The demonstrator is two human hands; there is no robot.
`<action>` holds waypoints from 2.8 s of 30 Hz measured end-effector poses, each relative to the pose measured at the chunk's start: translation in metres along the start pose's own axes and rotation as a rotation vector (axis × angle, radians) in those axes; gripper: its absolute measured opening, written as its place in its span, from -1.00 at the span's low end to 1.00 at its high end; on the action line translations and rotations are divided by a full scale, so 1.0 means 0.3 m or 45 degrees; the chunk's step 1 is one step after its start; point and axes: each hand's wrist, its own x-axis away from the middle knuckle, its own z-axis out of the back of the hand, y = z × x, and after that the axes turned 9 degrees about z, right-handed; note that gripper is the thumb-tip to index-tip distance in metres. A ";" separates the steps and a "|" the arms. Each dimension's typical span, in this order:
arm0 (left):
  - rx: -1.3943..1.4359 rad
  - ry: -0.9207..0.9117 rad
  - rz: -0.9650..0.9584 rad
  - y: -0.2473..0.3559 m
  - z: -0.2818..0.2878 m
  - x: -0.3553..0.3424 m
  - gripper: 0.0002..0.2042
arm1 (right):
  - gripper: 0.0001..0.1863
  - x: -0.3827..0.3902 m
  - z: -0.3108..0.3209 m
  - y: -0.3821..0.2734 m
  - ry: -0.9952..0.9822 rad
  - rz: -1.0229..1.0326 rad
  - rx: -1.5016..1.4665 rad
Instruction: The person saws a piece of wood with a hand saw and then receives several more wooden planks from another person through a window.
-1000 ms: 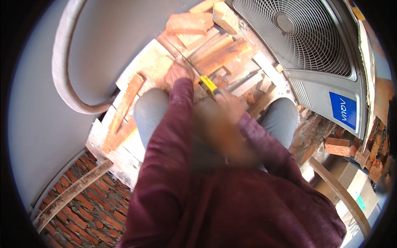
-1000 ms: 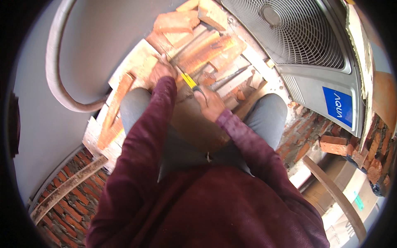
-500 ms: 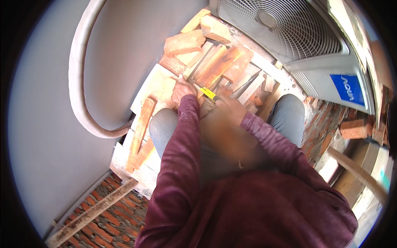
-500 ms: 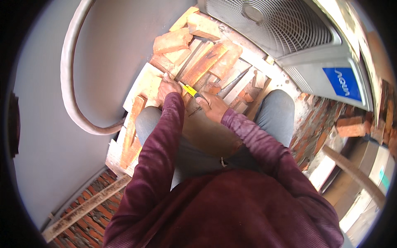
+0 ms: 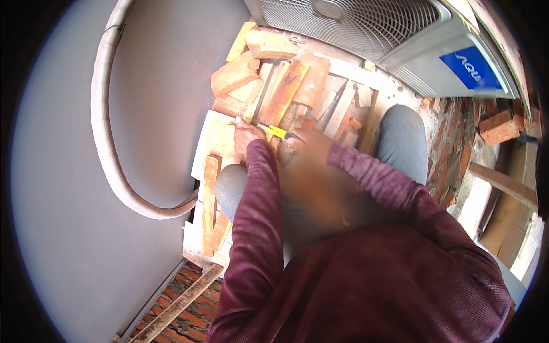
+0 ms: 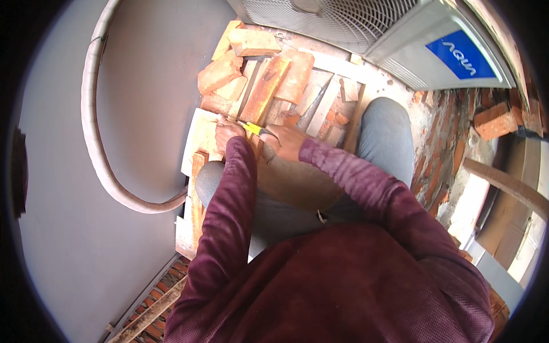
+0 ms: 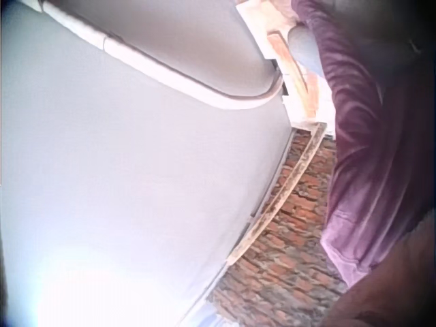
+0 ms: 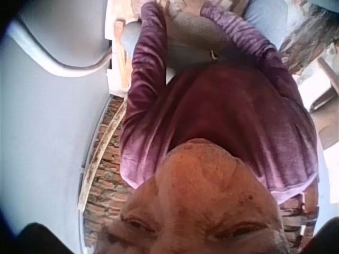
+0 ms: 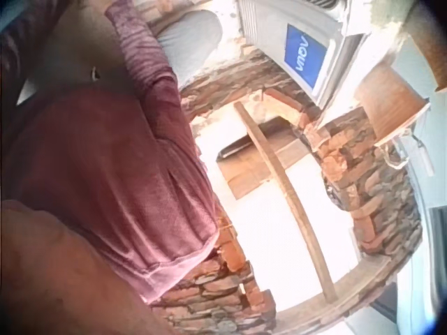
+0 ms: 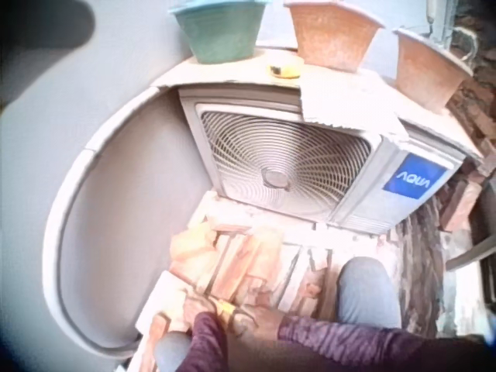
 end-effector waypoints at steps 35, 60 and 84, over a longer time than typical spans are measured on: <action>0.063 0.116 -0.082 -0.059 0.060 -0.122 -0.43 | -0.61 0.113 0.033 -0.049 -0.002 0.215 0.027; -0.055 0.102 -0.127 -0.081 -0.039 -0.012 -0.44 | -0.60 -0.070 -0.092 0.074 0.015 -0.018 -0.144; -0.123 -0.128 -1.003 -0.152 0.041 -0.018 -0.32 | -0.64 0.738 0.773 -0.628 1.198 0.500 0.832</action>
